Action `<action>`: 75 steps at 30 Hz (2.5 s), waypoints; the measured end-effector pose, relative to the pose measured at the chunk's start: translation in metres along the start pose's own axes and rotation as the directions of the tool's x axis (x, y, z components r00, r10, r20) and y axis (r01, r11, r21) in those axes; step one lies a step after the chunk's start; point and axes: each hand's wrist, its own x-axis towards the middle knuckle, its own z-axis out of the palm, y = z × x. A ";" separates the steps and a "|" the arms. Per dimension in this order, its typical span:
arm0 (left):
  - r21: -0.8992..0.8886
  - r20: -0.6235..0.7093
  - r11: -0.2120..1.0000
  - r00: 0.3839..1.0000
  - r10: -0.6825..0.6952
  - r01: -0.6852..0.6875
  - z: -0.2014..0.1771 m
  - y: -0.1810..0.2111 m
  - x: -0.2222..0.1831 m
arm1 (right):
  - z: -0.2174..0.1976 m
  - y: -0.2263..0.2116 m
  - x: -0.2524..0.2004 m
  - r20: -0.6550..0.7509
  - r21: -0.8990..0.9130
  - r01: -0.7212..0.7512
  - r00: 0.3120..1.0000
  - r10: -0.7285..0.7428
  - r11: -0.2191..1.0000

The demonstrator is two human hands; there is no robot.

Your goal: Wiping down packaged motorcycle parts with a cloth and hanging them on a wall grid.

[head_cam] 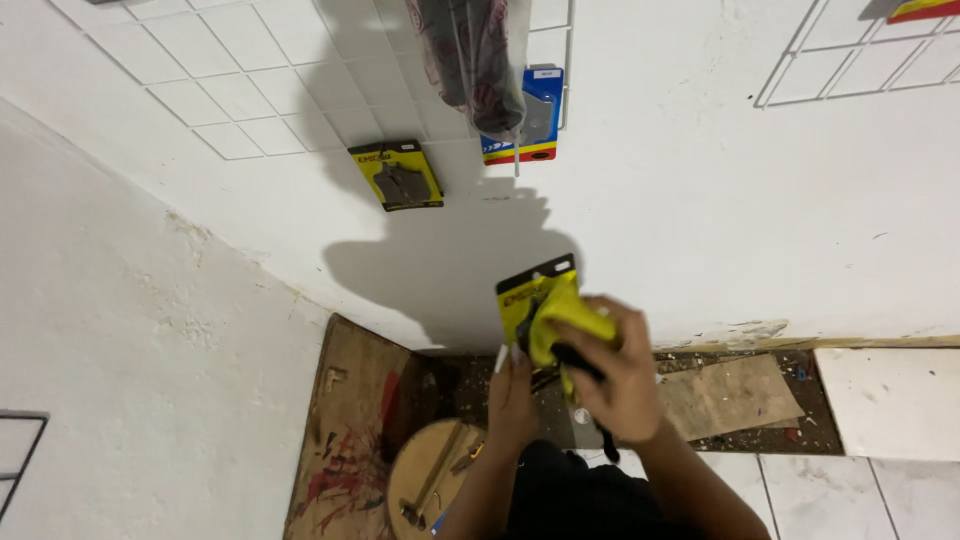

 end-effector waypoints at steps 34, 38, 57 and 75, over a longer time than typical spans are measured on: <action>0.332 0.084 0.932 0.989 0.125 -0.146 0.003 0.015 -0.001 | -0.021 -0.010 0.022 0.107 0.275 -0.181 0.982 0.157 0.944; 0.340 0.088 0.931 0.990 0.111 -0.135 0.011 0.033 -0.008 | -0.014 0.003 0.023 0.030 0.294 -0.167 0.986 0.166 0.941; 0.269 0.118 0.942 0.977 0.175 -0.201 0.010 0.036 -0.014 | -0.017 -0.001 0.009 0.111 0.306 -0.115 0.990 0.084 0.945; 0.274 0.089 0.948 0.985 0.146 -0.165 0.004 0.023 -0.008 | -0.010 0.010 0.016 0.034 0.317 -0.162 0.987 0.160 0.934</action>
